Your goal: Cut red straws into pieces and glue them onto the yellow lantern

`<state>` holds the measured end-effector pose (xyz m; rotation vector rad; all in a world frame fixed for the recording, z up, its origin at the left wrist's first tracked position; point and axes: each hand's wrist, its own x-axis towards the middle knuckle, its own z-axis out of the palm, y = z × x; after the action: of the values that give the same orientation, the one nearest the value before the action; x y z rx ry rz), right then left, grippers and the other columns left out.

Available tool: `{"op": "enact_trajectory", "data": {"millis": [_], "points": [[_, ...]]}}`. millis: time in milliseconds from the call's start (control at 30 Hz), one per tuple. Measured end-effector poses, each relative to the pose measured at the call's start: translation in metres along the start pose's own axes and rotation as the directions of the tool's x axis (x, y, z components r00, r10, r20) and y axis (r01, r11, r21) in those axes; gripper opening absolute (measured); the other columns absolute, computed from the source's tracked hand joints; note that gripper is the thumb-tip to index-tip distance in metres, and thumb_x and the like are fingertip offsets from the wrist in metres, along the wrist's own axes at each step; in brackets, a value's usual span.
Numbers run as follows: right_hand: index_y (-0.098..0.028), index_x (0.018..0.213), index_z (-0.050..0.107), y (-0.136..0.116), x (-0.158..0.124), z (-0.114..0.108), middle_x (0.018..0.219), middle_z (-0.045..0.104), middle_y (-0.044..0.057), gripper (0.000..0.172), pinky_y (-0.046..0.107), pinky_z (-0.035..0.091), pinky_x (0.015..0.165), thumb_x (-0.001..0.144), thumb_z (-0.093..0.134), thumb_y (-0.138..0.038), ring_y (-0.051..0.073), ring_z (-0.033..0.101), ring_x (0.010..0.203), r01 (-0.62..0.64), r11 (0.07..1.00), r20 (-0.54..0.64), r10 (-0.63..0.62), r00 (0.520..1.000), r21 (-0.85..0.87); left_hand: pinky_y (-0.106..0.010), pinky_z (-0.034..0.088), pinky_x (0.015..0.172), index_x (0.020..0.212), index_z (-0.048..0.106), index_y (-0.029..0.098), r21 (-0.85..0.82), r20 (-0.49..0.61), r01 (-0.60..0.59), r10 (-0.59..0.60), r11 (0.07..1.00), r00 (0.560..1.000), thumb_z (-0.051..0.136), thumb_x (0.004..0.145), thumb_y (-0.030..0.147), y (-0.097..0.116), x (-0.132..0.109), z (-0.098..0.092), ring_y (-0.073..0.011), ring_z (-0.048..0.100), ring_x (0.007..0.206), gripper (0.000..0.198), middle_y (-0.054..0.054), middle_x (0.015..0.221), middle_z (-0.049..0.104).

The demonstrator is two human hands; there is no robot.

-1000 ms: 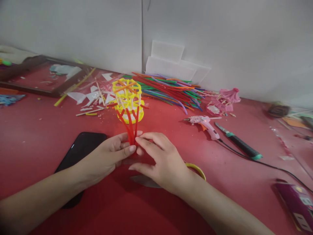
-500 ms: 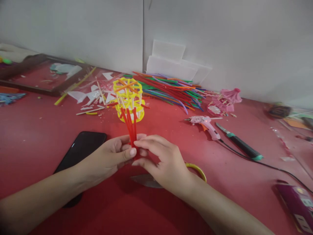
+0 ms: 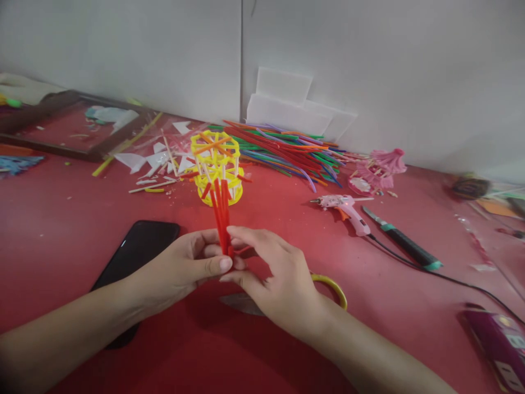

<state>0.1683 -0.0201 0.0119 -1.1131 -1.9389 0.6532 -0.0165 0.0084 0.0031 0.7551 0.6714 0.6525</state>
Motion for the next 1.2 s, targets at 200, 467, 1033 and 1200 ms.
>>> {"op": "enact_trajectory", "data": {"millis": [200,467,1033,1200], "points": [[-0.024,0.118,0.06,-0.001,0.003,-0.003,0.112,0.071,0.005,0.036,0.03,0.06,0.088,0.085,0.073,-0.026,0.017,0.07,0.098,0.11,0.991,-0.006,-0.111,0.994,-0.082,-0.02,0.052,0.07,0.095,0.071,0.018,-0.097,-0.066,-0.038,0.031,0.995,0.997,0.088,0.066,0.027,-0.003,0.002,-0.001,-0.0119,0.071,0.076,0.035,-0.001,0.077,0.077],[-0.026,0.12,0.06,0.003,0.003,-0.006,0.11,0.074,0.004,0.033,0.033,0.059,0.091,0.089,0.068,-0.035,0.02,0.07,0.105,0.17,0.981,0.022,-0.169,0.985,-0.097,-0.02,0.051,0.07,0.106,0.07,0.018,-0.105,-0.089,-0.011,0.002,0.994,0.996,0.088,0.066,0.025,-0.002,0.001,-0.001,-0.0107,0.07,0.072,0.044,0.002,0.072,0.075],[-0.024,0.117,0.065,-0.002,0.007,-0.01,0.099,0.078,0.0,0.03,0.025,0.062,0.088,0.087,0.07,-0.028,0.015,0.074,0.093,0.364,0.907,-0.001,-0.373,0.928,-0.211,-0.022,0.047,0.067,0.1,0.072,0.017,-0.061,-0.051,-0.032,0.029,0.998,0.998,0.088,0.064,0.028,-0.007,0.0,-0.002,-0.0097,0.064,0.06,0.041,0.004,0.062,0.071],[-0.023,0.114,0.066,-0.004,0.006,-0.011,0.099,0.078,0.001,0.027,0.026,0.062,0.086,0.088,0.07,-0.027,0.016,0.075,0.092,0.381,0.893,0.016,-0.388,0.921,-0.239,-0.019,0.047,0.064,0.087,0.073,0.015,-0.024,-0.035,-0.015,0.014,1.0,0.999,0.091,0.057,0.03,-0.007,0.001,-0.003,-0.009,0.062,0.06,0.038,0.002,0.063,0.07]]}}
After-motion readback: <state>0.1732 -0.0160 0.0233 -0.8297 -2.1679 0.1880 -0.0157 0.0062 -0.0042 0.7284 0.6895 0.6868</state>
